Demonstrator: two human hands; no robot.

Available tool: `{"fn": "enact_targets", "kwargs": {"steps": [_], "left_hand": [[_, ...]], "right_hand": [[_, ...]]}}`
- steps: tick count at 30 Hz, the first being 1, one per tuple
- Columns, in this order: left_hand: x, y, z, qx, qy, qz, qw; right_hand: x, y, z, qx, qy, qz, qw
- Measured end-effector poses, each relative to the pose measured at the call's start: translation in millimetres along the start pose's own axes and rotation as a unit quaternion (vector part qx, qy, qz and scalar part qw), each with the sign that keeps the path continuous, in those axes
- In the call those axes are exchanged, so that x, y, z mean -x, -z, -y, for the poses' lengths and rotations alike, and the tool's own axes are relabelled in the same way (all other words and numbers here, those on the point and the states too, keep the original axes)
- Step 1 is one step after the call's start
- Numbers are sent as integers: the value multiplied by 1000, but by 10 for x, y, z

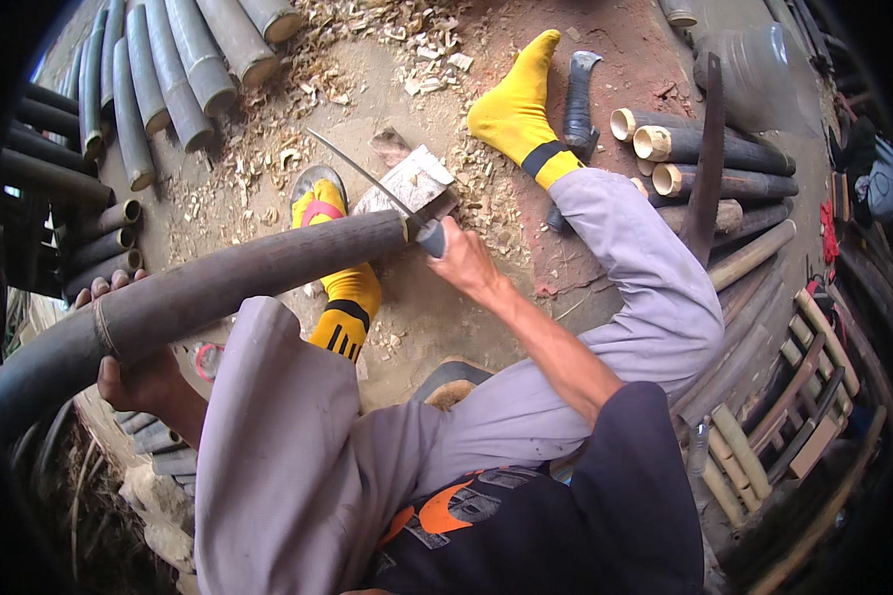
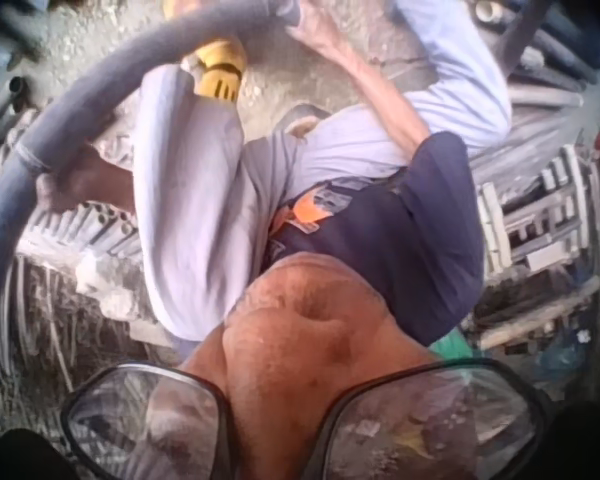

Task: The person sits on the ground and uses a knife to shave the outer layer of a bamboo pole. They hold the pole with their left hand and scrape the surface with the knife in their right hand, creating wood shavings. The person rotates the pole to work on different sections.

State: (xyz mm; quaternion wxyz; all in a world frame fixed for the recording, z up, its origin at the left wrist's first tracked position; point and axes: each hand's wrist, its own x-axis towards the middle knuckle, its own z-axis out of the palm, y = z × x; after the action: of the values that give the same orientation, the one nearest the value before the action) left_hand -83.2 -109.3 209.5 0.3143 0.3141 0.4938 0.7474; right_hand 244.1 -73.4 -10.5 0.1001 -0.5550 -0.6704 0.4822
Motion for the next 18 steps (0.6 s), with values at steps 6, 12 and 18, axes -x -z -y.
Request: {"fn": "enact_targets", "kwargs": {"steps": [6,12,18], "left_hand": [[-98,48,126,66,-41,-110,991],[44,-17,129,34,-78,-99,991],[21,-71,110,20,-85,-74,993]], "right_hand": [[106,245,443,-38,7,-31,999],[100,134,509,-128,174,-157,964],[149,187,490,-53,-3,-34,998]]}}
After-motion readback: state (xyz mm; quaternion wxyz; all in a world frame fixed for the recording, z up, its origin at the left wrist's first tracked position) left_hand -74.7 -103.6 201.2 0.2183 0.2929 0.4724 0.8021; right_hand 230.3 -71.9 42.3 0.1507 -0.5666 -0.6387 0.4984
